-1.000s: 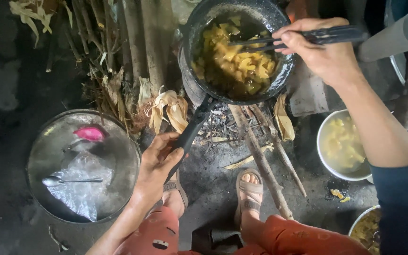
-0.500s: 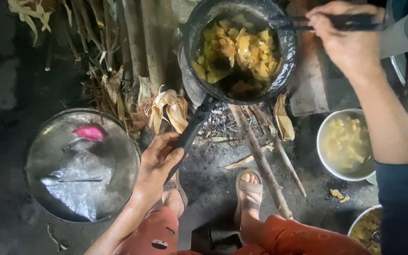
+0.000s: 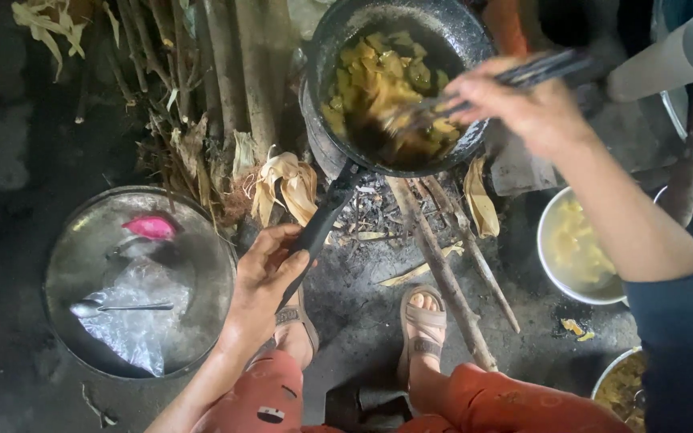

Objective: The person stirs food in a pan over a wood fire using chopsticks. They also add wood to the fire to maintain the heat.

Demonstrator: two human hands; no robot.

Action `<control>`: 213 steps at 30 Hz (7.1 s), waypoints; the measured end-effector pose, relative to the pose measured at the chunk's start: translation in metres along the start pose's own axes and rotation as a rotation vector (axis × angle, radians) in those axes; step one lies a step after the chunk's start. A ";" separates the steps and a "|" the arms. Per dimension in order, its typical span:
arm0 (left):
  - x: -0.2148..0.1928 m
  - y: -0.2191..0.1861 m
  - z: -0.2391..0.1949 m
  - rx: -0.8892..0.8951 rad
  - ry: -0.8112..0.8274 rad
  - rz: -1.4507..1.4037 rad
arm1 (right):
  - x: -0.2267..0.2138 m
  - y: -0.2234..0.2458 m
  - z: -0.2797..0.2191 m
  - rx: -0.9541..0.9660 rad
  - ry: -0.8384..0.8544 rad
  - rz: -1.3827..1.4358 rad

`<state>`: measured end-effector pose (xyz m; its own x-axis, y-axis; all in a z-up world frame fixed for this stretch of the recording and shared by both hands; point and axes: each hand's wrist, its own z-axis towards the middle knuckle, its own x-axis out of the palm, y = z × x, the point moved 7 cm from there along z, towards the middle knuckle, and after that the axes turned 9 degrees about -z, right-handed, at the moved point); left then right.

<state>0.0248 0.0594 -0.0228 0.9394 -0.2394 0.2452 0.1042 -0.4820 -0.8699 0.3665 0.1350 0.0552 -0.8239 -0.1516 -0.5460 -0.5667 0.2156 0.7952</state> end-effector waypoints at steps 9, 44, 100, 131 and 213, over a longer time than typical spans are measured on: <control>-0.003 0.006 0.002 0.024 0.014 0.006 | -0.047 0.000 -0.013 -0.130 -0.308 -0.730; -0.002 0.006 0.002 0.017 0.013 -0.023 | 0.031 0.044 -0.011 -0.231 0.014 -0.166; 0.004 0.002 0.002 0.022 0.040 -0.061 | -0.002 0.002 -0.008 -0.038 -0.002 -0.113; 0.001 0.013 0.007 0.101 0.058 -0.062 | -0.067 -0.050 -0.002 0.003 -0.292 -0.451; -0.275 0.005 0.496 -0.297 -0.293 0.847 | -0.016 -0.035 -0.025 -0.217 -0.181 -0.791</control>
<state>-0.0711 0.5405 -0.3067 0.7130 -0.4063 -0.5715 -0.7005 -0.4492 -0.5546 0.4000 0.1061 0.0427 -0.1824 -0.0190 -0.9830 -0.9796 -0.0826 0.1834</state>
